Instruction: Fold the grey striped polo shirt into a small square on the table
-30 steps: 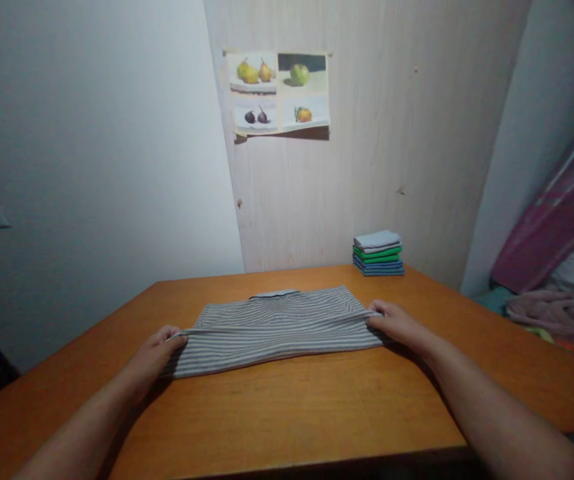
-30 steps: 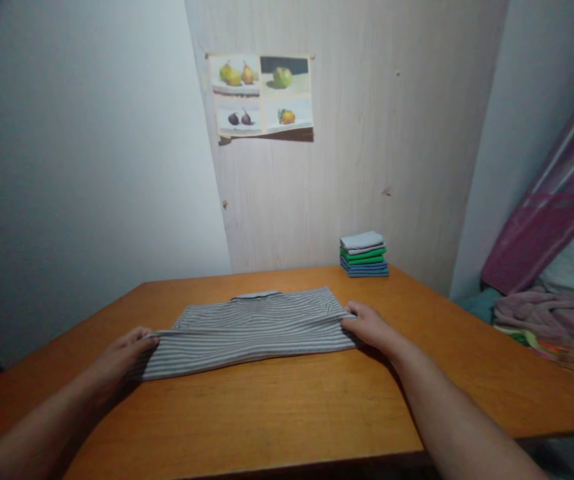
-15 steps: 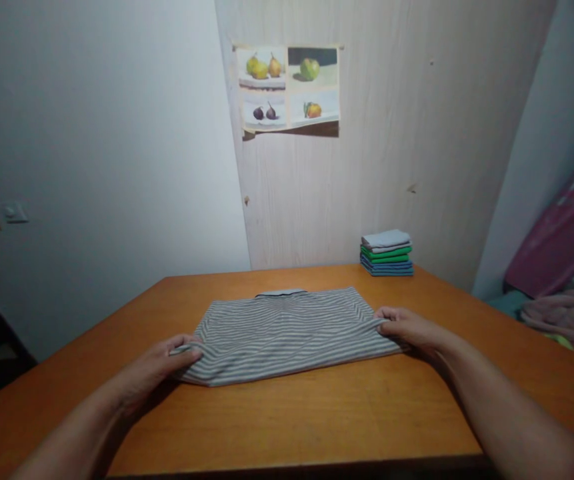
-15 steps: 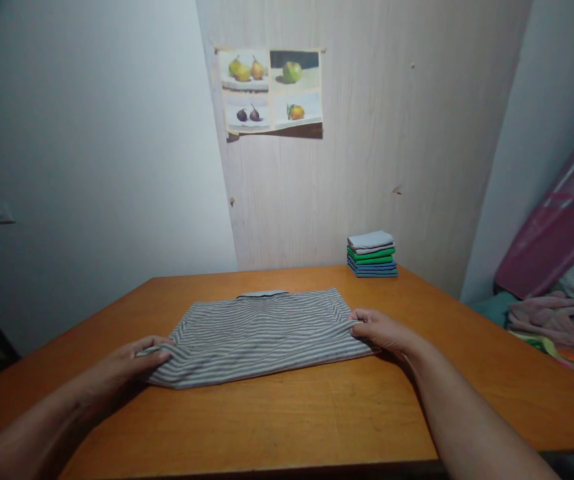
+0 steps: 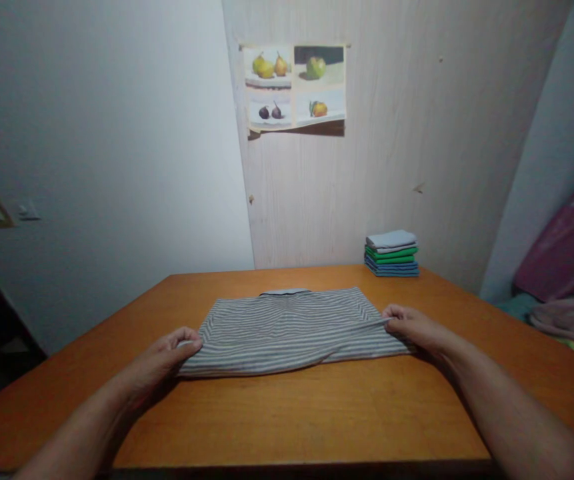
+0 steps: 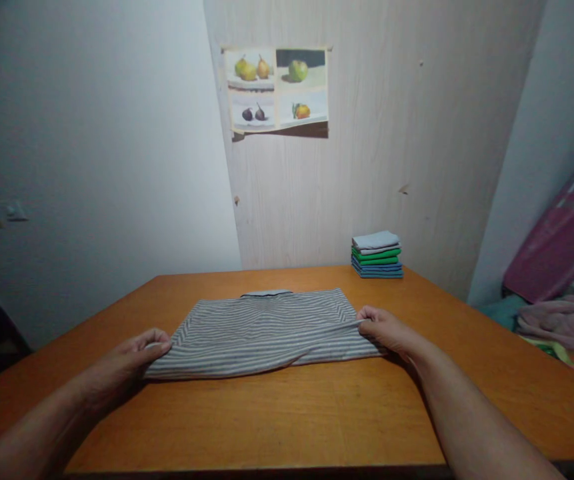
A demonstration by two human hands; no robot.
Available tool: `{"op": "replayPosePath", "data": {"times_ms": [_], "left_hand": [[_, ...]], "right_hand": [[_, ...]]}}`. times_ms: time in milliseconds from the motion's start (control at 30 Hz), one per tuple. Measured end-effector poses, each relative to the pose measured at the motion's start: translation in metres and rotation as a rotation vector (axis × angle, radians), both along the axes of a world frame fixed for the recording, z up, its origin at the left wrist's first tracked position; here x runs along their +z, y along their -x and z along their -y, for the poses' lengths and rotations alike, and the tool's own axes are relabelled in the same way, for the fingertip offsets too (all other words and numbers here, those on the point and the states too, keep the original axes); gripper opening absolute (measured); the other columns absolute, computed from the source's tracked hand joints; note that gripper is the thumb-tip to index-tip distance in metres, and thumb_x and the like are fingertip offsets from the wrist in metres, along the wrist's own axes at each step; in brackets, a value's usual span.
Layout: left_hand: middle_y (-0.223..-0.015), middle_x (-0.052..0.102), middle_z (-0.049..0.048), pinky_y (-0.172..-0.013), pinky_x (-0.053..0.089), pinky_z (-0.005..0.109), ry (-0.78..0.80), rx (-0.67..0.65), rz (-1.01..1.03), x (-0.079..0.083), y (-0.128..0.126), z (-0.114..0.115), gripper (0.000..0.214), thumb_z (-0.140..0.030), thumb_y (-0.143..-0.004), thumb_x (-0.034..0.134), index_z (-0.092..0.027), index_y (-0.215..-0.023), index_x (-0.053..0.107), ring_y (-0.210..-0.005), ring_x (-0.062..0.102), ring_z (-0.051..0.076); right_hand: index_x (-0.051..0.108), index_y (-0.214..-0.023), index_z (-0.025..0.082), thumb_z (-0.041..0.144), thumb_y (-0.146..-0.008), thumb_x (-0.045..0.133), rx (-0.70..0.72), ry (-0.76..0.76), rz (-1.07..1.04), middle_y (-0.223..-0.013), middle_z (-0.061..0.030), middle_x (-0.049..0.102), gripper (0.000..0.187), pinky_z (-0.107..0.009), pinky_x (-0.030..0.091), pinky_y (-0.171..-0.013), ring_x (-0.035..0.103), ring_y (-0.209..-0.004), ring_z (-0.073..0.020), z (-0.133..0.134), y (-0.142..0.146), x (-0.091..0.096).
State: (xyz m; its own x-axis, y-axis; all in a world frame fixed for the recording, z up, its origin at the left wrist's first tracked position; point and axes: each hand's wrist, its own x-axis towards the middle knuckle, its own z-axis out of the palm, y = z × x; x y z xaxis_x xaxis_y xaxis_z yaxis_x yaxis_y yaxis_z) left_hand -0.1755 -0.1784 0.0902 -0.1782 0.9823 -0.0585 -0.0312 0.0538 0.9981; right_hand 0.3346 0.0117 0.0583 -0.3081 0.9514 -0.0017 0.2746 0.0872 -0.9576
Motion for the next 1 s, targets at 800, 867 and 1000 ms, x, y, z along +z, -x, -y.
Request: {"op": "replayPosePath", "data": {"times_ms": [800, 867, 1000], "left_hand": [[-0.095, 0.072, 0.0069, -0.086, 0.045, 0.035, -0.251, 0.248, -1.05, -0.003, -0.004, -0.029, 0.026, -0.047, -0.077, 0.07, -0.026, -0.093, 0.072, -0.094, 0.063, 0.029], [-0.107, 0.073, 0.0088, -0.098, 0.044, 0.039, -0.311, 0.181, -1.058, -0.004, -0.018, -0.023, 0.027, -0.047, -0.083, 0.065, -0.027, -0.099, 0.074, -0.106, 0.063, 0.031], [-0.137, 0.066, 0.0066, -0.117, 0.033, 0.043, -0.238, -0.038, -1.02, -0.022, -0.034, -0.012, 0.041, -0.05, -0.091, 0.057, -0.029, -0.124, 0.071, -0.131, 0.055, 0.029]], "right_hand": [[0.071, -0.109, 0.025, 0.042, -0.081, 0.069, -0.122, -0.521, 0.439, -0.116, -0.0093, 0.071, 0.032, -0.04, 0.048, -0.096, 0.063, -0.109, -0.0301, -0.005, -0.004, 0.001], [0.069, -0.122, 0.025, 0.045, -0.088, 0.062, -0.06, -0.554, 0.431, -0.134, -0.01, 0.065, 0.04, -0.044, 0.04, -0.111, 0.056, -0.127, -0.031, -0.001, 0.001, 0.001], [0.06, -0.14, 0.018, 0.05, -0.094, 0.052, 0.149, -0.491, 0.535, -0.153, -0.0118, 0.047, 0.057, -0.047, 0.025, -0.123, 0.038, -0.145, -0.031, 0.002, 0.011, -0.015]]}}
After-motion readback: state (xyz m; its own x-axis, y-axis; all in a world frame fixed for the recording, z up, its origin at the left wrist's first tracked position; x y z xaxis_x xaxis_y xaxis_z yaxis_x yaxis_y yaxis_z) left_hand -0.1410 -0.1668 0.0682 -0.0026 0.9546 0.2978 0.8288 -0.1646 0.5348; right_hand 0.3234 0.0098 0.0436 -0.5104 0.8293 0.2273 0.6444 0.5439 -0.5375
